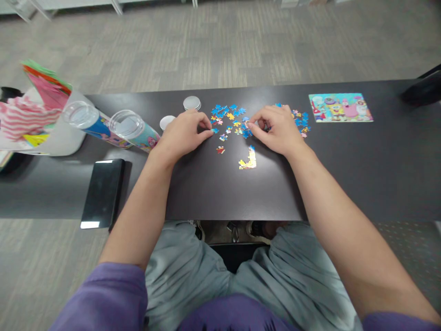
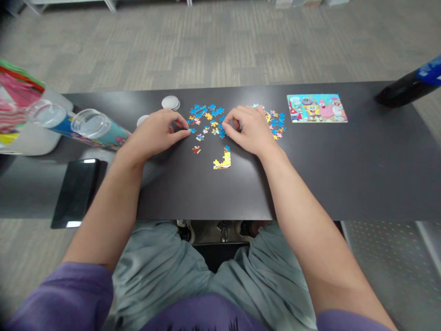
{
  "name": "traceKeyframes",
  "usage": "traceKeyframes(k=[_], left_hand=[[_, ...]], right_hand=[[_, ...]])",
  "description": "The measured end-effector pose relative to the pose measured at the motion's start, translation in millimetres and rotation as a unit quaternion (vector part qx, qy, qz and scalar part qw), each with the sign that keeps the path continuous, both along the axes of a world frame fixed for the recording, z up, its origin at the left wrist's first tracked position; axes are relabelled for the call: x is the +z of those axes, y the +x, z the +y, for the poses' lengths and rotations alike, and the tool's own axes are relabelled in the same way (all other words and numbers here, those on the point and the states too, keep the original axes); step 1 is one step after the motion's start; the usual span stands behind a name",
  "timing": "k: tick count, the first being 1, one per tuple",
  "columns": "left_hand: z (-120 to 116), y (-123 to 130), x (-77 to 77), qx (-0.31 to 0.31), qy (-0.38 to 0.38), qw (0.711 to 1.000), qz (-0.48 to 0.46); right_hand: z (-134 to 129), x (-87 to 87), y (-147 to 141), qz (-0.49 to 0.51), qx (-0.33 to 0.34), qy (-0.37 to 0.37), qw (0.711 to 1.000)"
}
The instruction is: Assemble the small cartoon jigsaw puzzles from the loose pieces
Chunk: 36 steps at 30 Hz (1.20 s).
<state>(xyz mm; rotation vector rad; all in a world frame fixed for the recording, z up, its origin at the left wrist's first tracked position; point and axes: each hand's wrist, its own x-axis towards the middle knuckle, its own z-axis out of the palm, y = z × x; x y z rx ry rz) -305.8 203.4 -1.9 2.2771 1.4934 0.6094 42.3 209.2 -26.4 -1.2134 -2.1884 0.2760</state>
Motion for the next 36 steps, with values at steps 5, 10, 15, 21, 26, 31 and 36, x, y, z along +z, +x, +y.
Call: traceKeyframes(k=[5, 10, 15, 21, 26, 31, 36], left_hand=[[-7, 11, 11.0, -0.058, -0.02, 0.998, -0.023], [-14, 20, 19.9, -0.092, -0.043, 0.995, -0.022], [-17, 24, 22.5, -0.094, -0.052, 0.994, 0.003], [-17, 29, 19.7, -0.085, -0.042, 0.995, 0.014], [-14, 30, 18.0, -0.095, -0.049, 0.994, -0.009], [-17, 31, 19.4, -0.086, -0.08, 0.992, -0.036], [-23, 36, 29.5, -0.103, -0.09, 0.985, -0.106]], right_hand=[[0, -0.4, 0, 0.006, 0.004, 0.007, 1.0], [-1, 0.7, 0, 0.009, 0.006, 0.002, 1.0], [0, 0.1, 1, 0.014, 0.009, 0.0, 1.0], [0, 0.0, 0, 0.01, 0.007, -0.001, 1.0], [-1, 1.5, -1, 0.008, 0.003, -0.005, 1.0], [-1, 3.3, -1, 0.002, -0.004, -0.021, 1.0], [-1, 1.8, -3, 0.015, -0.007, -0.017, 1.0]])
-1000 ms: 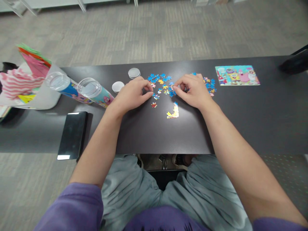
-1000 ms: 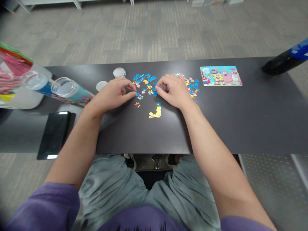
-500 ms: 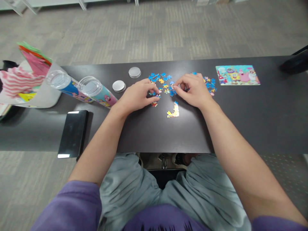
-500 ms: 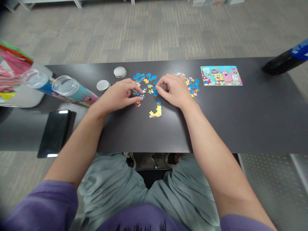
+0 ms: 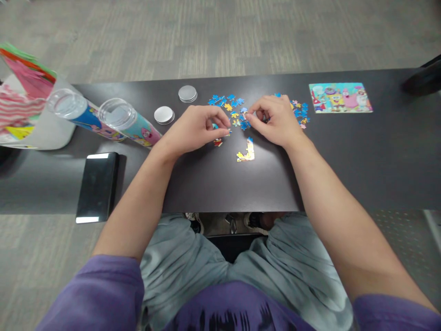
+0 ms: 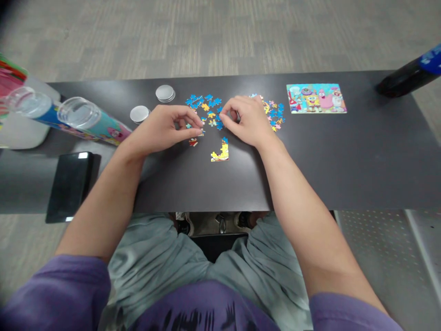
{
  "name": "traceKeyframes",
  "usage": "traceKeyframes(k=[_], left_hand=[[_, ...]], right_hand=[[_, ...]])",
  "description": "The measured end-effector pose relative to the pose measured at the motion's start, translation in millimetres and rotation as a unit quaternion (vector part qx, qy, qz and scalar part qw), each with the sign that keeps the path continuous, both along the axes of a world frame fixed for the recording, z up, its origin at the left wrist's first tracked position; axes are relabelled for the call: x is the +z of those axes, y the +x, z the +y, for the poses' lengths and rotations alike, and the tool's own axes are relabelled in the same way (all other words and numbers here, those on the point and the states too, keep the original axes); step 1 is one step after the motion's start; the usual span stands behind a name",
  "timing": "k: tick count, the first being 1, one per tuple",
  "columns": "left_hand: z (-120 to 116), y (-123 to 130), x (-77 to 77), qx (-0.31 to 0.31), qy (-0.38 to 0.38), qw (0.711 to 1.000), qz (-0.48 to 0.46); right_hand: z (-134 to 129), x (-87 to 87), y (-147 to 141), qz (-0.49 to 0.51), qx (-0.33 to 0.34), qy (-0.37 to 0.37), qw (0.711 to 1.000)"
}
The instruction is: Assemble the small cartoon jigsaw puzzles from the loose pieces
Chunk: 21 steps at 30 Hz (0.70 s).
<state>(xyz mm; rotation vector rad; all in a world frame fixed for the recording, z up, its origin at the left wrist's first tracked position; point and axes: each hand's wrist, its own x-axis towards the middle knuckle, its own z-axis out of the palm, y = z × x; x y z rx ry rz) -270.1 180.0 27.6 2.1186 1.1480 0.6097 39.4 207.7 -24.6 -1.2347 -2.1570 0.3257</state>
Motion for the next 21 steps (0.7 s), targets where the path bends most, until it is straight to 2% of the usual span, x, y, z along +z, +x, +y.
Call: traceKeyframes(k=[5, 9, 21], left_hand=[[-8, 3, 11.5, -0.073, -0.092, 0.993, -0.005], [-14, 9, 12.6, -0.109, -0.144, 0.983, -0.014], [-21, 22, 9.7, -0.093, -0.129, 0.987, 0.016]], right_hand=[[0, -1.7, 0, -0.002, -0.005, -0.01, 1.0], [0, -0.1, 1, -0.016, -0.013, -0.022, 1.0], [-5, 7.3, 0, -0.026, -0.023, -0.032, 0.999]])
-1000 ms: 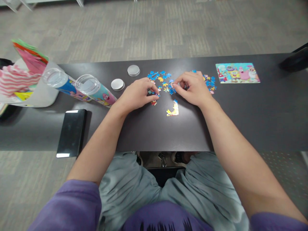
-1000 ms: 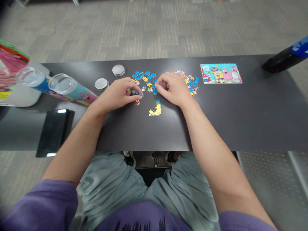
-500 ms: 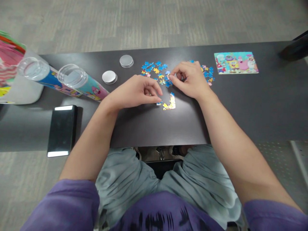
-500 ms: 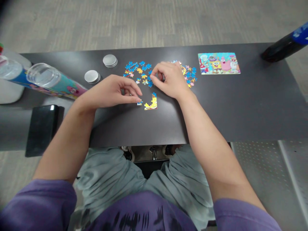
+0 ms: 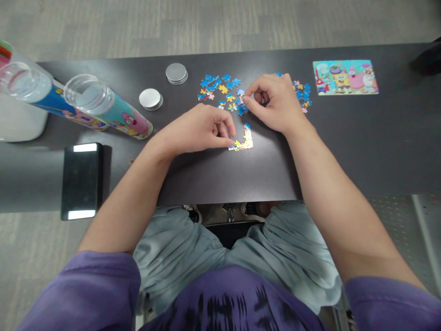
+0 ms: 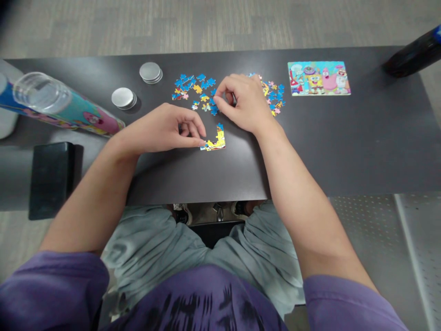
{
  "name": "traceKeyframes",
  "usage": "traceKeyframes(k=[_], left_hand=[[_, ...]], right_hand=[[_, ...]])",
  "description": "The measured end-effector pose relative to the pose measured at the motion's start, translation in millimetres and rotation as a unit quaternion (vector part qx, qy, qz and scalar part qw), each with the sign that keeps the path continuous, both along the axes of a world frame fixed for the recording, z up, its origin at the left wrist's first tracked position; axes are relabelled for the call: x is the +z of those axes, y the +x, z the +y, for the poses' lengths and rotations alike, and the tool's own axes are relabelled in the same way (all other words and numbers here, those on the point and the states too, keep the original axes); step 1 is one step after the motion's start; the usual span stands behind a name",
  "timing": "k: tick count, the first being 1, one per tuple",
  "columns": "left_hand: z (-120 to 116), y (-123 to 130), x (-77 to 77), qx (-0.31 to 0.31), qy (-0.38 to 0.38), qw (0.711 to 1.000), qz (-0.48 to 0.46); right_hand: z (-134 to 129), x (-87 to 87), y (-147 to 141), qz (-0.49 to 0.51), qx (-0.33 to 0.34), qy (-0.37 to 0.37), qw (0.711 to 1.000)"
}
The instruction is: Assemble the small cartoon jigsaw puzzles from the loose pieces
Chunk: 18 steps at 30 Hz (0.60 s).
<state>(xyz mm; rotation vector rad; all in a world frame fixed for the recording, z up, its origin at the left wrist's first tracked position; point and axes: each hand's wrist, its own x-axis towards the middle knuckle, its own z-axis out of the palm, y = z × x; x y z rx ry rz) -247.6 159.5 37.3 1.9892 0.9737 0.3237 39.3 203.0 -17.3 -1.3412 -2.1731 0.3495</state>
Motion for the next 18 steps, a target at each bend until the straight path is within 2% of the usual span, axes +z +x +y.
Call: traceKeyframes(k=[5, 10, 18], left_hand=[[-0.3, -0.1, 1.9, 0.001, -0.011, 1.0, 0.012], [0.2, 0.4, 1.9, -0.009, -0.006, 1.0, 0.022], [0.0, -0.9, 3.1, -0.014, 0.038, 0.998, 0.042]], right_hand=[[3.0, -1.8, -0.4, 0.044, 0.015, 0.001, 0.999], [1.6, 2.0, -1.9, 0.04, 0.016, -0.018, 0.999], [0.0, 0.6, -1.4, 0.027, 0.022, 0.007, 0.999]])
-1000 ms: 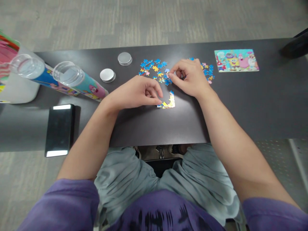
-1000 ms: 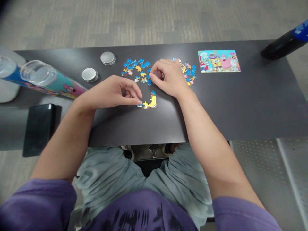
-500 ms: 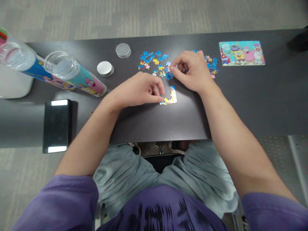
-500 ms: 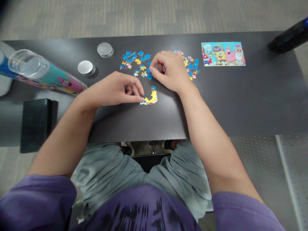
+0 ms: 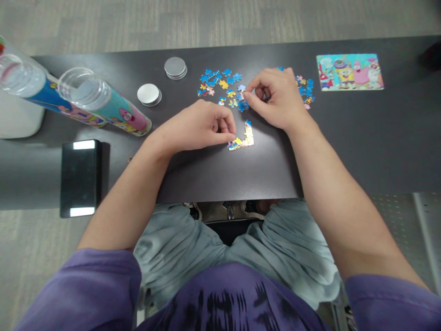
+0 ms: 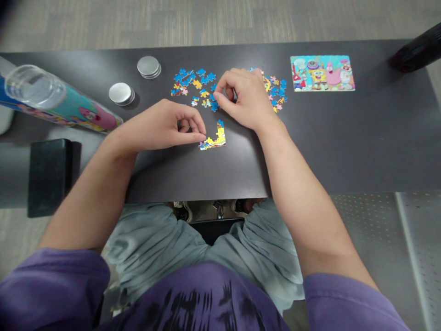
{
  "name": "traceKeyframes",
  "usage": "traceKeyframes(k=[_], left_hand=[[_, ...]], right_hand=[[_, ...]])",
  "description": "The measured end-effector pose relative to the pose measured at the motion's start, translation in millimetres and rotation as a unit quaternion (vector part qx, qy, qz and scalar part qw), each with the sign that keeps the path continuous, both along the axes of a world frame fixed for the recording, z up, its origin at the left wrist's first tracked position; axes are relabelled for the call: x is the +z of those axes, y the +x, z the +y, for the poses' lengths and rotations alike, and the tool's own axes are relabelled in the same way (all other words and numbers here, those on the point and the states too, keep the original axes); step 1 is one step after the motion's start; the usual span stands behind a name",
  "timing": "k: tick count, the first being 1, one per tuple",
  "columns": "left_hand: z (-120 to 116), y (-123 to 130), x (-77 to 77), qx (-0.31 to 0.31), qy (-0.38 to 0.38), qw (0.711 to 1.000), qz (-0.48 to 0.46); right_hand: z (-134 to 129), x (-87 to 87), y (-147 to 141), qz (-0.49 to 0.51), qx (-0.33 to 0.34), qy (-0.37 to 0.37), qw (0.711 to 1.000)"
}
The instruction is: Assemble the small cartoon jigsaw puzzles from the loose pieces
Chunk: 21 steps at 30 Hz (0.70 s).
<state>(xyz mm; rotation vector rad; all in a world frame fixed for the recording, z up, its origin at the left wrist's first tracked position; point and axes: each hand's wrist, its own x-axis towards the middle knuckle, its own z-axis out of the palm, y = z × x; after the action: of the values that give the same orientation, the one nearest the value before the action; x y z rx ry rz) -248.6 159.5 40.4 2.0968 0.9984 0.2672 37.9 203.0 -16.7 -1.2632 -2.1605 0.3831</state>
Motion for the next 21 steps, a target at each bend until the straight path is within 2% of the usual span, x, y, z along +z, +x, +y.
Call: traceKeyframes(k=[3, 7, 12, 16, 21], left_hand=[[-1, -3, 4.7, 0.003, 0.003, 1.0, -0.005], [0, -6, 7.6, -0.029, 0.015, 0.999, 0.036], [2, -3, -2.7, -0.064, 0.074, 0.991, 0.093], [3, -1, -10.4, -0.069, 0.094, 0.989, 0.091], [2, -2, -12.6, -0.062, 0.107, 0.989, 0.084]], right_hand=[[2, -2.8, 2, -0.009, 0.008, 0.014, 1.0], [4, -4.2, 3, -0.022, 0.009, 0.017, 1.0], [2, -2.7, 2, -0.028, 0.002, 0.028, 0.999], [0, -2.6, 1, -0.027, 0.002, 0.035, 0.999], [-1, -1.4, 0, -0.018, 0.0, 0.025, 1.0]])
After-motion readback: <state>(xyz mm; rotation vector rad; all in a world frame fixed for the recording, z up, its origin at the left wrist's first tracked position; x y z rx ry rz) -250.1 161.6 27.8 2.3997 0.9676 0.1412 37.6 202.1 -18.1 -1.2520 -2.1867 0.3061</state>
